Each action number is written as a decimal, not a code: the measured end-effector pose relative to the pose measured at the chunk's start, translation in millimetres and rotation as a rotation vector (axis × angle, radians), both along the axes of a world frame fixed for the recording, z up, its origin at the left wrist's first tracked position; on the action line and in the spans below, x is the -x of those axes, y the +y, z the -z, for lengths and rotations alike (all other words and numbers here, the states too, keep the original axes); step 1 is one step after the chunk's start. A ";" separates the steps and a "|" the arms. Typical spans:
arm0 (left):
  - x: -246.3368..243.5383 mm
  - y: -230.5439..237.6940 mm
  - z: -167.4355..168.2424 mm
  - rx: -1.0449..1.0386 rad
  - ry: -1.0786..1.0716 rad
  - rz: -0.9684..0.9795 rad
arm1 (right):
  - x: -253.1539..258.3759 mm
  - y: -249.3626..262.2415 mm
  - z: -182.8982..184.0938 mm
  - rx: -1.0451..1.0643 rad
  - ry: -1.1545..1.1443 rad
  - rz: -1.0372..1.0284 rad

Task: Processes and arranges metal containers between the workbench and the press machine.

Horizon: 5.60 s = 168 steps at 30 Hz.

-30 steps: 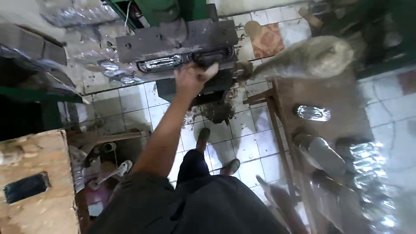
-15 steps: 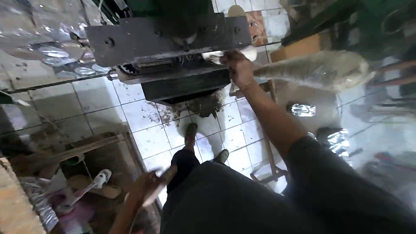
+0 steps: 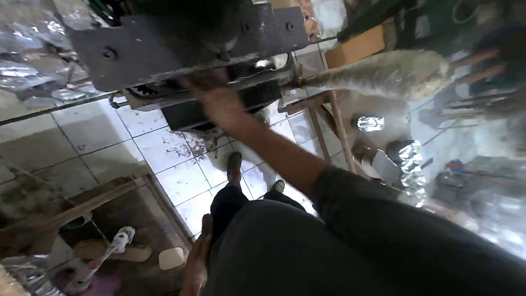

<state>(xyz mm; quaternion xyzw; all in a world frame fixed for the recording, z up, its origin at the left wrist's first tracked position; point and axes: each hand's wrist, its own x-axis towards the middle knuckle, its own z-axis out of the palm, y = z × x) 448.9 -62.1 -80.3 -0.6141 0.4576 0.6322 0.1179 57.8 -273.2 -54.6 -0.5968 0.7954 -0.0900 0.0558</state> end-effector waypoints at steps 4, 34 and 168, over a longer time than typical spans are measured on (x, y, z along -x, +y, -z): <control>12.5 7.9 19.0 0.156 -0.227 0.309 | -58.9 -41.1 -24.4 -0.069 -0.153 -0.044; 7.9 -9.8 11.7 -0.074 -0.010 0.262 | 112.5 170.9 -139.7 0.138 -0.376 0.048; 410.1 298.5 -213.4 0.001 0.863 0.262 | 171.7 866.0 -71.5 0.502 -0.836 0.786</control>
